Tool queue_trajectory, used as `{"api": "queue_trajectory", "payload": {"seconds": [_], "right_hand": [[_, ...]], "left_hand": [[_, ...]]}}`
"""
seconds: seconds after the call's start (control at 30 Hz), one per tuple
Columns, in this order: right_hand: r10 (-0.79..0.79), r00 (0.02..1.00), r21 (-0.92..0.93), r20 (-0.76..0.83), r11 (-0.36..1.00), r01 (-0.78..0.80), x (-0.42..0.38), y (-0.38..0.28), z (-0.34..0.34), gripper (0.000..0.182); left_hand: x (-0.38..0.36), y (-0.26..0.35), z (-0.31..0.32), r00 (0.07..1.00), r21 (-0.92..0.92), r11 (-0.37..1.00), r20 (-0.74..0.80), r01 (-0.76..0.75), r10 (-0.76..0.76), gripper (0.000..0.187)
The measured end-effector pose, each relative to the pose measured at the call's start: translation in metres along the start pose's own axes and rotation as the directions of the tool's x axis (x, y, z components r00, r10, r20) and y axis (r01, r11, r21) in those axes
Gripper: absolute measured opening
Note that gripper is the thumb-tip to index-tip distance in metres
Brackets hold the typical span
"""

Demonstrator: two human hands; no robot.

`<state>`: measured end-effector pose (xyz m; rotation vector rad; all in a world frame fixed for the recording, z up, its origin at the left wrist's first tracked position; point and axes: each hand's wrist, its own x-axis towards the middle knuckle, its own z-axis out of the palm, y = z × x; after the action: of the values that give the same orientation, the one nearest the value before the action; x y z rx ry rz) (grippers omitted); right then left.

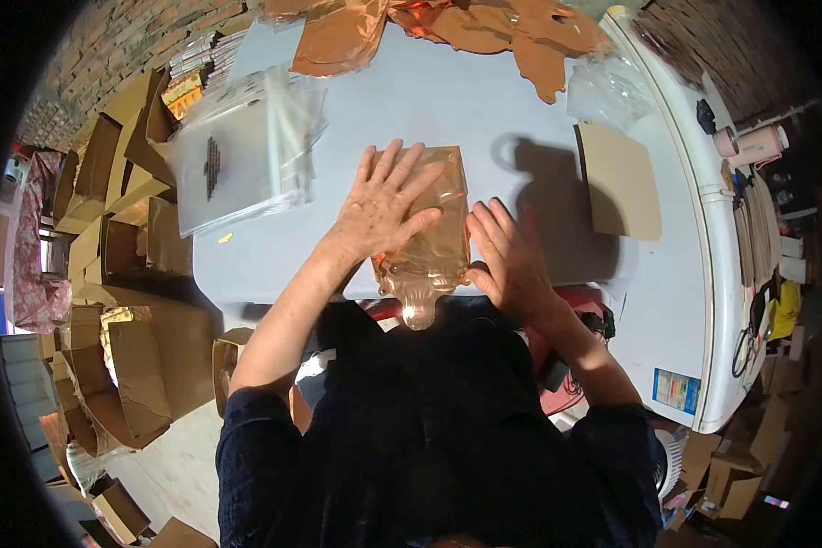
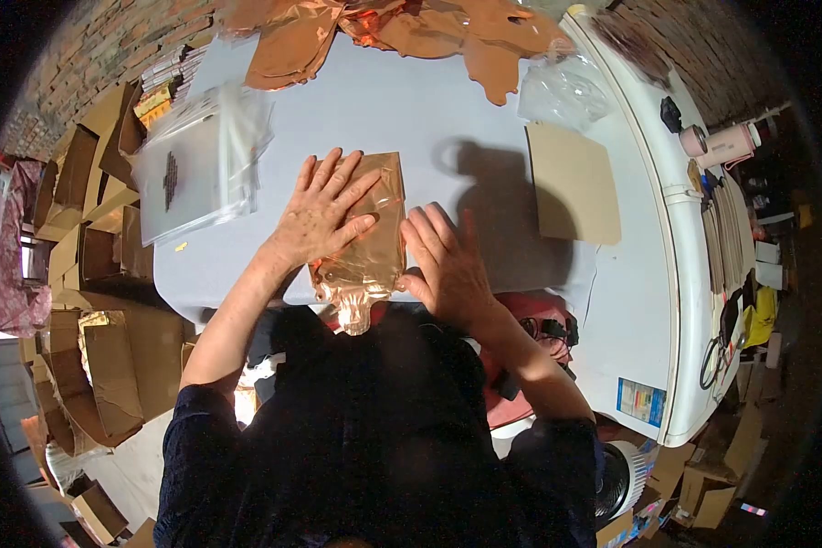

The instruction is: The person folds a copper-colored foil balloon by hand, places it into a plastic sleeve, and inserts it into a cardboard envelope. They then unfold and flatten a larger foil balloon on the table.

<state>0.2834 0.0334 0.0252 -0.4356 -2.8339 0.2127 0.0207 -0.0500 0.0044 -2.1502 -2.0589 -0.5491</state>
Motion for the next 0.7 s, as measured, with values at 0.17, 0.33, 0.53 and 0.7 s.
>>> {"api": "queue_trajectory", "payload": {"seconds": [0.17, 0.33, 0.53, 0.7], "right_hand": [[0.018, 1.0, -0.025, -0.01, 1.0, -0.018, -0.0034, -0.0039, 0.0018, 0.073], [-0.031, 0.999, -0.021, -0.025, 0.999, 0.031, -0.0029, -0.0073, -0.0001, 0.069], [-0.063, 0.997, 0.054, 0.034, 0.997, 0.061, -0.0061, -0.0073, -0.0014, 0.068], [-0.103, 0.994, 0.215, 0.041, 0.972, 0.092, -0.0111, -0.002, -0.0031, 0.072]], "left_hand": [[0.0006, -0.0001, 0.0009, 1.0, -0.006, 1.0, 0.011, 0.005, -0.005, 0.066], [0.0003, -0.0004, -0.0014, 0.999, 0.017, 1.0, 0.045, -0.002, 0.002, 0.064], [0.0007, 0.0004, -0.0016, 0.999, 0.04, 0.999, 0.051, -0.008, 0.006, 0.064], [-0.0005, -0.0005, -0.0009, 0.999, 0.022, 1.0, 0.041, -0.012, 0.011, 0.064]]}}
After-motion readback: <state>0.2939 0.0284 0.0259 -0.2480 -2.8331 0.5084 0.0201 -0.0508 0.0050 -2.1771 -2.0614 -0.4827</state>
